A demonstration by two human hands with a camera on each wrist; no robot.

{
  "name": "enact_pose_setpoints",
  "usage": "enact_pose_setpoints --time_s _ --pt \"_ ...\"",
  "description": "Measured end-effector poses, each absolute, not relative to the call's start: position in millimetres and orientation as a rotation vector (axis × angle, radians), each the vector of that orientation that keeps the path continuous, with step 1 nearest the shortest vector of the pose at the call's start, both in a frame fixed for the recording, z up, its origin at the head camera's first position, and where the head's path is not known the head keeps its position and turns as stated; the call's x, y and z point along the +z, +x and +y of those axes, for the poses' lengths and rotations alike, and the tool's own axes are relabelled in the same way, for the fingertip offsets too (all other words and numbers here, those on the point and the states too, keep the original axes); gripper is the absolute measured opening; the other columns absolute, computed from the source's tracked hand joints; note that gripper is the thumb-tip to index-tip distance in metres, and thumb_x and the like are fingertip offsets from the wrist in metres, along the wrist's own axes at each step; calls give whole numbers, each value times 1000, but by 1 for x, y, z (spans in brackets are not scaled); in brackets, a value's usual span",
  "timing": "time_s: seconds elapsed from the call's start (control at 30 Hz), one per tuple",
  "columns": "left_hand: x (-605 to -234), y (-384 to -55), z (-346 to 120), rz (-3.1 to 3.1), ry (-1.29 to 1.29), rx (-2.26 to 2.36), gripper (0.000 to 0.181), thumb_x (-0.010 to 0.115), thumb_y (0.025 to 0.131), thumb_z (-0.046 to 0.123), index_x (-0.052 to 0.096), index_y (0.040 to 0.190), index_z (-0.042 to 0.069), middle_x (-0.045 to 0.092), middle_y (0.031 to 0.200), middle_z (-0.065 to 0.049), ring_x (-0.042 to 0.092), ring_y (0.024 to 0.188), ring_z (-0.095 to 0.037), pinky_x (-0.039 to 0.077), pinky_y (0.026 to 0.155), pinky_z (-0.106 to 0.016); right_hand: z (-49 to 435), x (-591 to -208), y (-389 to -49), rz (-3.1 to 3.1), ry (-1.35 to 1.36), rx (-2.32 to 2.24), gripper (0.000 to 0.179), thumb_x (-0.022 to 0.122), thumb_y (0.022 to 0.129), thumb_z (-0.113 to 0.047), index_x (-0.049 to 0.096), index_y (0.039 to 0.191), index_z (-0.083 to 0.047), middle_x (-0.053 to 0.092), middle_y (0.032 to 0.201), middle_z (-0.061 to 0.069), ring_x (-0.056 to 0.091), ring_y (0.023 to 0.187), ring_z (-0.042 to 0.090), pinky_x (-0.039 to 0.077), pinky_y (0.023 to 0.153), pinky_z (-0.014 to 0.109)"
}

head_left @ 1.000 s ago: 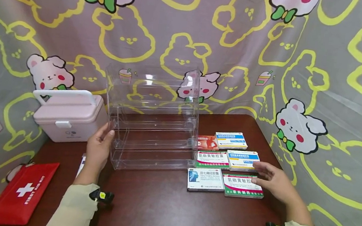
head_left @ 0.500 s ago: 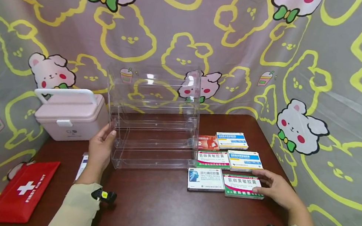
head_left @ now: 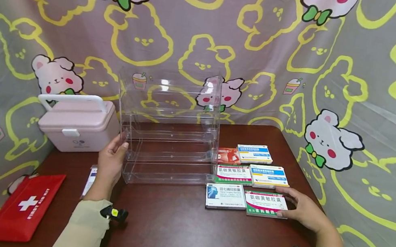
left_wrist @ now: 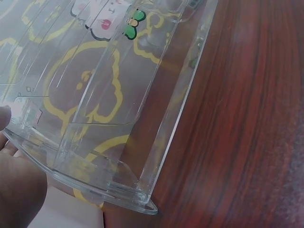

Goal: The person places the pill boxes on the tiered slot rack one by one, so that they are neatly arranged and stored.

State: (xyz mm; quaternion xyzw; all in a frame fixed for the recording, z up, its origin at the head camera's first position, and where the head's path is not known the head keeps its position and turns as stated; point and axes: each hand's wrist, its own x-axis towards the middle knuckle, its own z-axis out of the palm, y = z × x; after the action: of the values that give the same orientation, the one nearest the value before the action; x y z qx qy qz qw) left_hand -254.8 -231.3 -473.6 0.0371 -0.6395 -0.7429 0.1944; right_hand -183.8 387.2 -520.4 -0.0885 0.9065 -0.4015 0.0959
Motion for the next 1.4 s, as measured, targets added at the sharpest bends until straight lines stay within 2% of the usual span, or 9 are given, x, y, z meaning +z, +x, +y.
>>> enact_pose_setpoints --time_s 0.13,0.3,0.37,0.47,0.63,0.83,1.0,1.3,1.4 --pt "-474 -255 -233 -1807 105 -2081 51 58 109 -4 49 159 -4 46 168 -21 47 155 -16 41 123 -18 387 -521 -184 2723 -252 -1139 85 98 81 -30 60 153 -7 59 152 25 60 130 34 53 96 17" --pt "-475 -256 -234 -1830 120 -2080 51 58 109 -4 49 159 -4 47 168 -21 46 156 -17 41 123 -18 387 -521 -186 2799 -222 -980 79 99 79 -40 67 146 -13 60 152 24 56 133 40 52 107 48" --pt "-475 -256 -234 -1833 117 -2078 51 58 109 -4 49 159 -4 47 168 -21 46 156 -18 41 123 -18 387 -521 -186 2799 -201 -969 76 99 78 -41 69 142 -14 61 149 22 57 131 39 52 105 52" --pt "-475 -256 -234 -1836 114 -2079 51 57 109 -3 49 160 -4 47 168 -21 45 157 -19 40 124 -19 388 -519 -186 2767 -169 -1004 78 100 76 -40 65 140 -13 66 140 19 61 120 34 56 94 41" --pt "-475 -255 -234 -1880 149 -2059 51 57 110 -1 49 161 -1 47 169 -19 45 157 -20 41 123 -19 388 -518 -185 2709 -123 -1106 75 100 77 -37 58 134 -11 70 126 13 64 105 25 54 78 26" --pt "-475 -255 -234 -1877 137 -2047 51 58 110 -1 51 160 -1 48 168 -18 46 156 -17 41 123 -18 386 -519 -186 2722 -31 -1268 47 90 92 -27 64 126 -6 74 122 14 68 98 20 60 78 23" --pt "-475 -255 -234 -1862 127 -2045 50 58 110 -2 53 159 0 50 166 -19 49 153 -15 43 120 -16 383 -513 -185 2702 -1 -1399 37 80 102 -25 65 127 -3 72 123 15 69 94 13 61 78 23" --pt "-477 -257 -235 -1863 92 -2040 50 59 110 -1 52 159 0 49 168 -18 47 155 -17 41 122 -17 379 -494 -183 2659 -175 -1730 29 70 107 -11 60 129 6 72 111 -16 71 95 7 63 79 21" --pt "-478 -256 -235 -1865 98 -2038 50 59 110 -1 52 159 0 49 168 -18 46 156 -17 40 123 -17 373 -487 -186 2618 -252 -1850 25 68 106 -5 61 128 5 73 113 -18 71 98 5 63 82 19"
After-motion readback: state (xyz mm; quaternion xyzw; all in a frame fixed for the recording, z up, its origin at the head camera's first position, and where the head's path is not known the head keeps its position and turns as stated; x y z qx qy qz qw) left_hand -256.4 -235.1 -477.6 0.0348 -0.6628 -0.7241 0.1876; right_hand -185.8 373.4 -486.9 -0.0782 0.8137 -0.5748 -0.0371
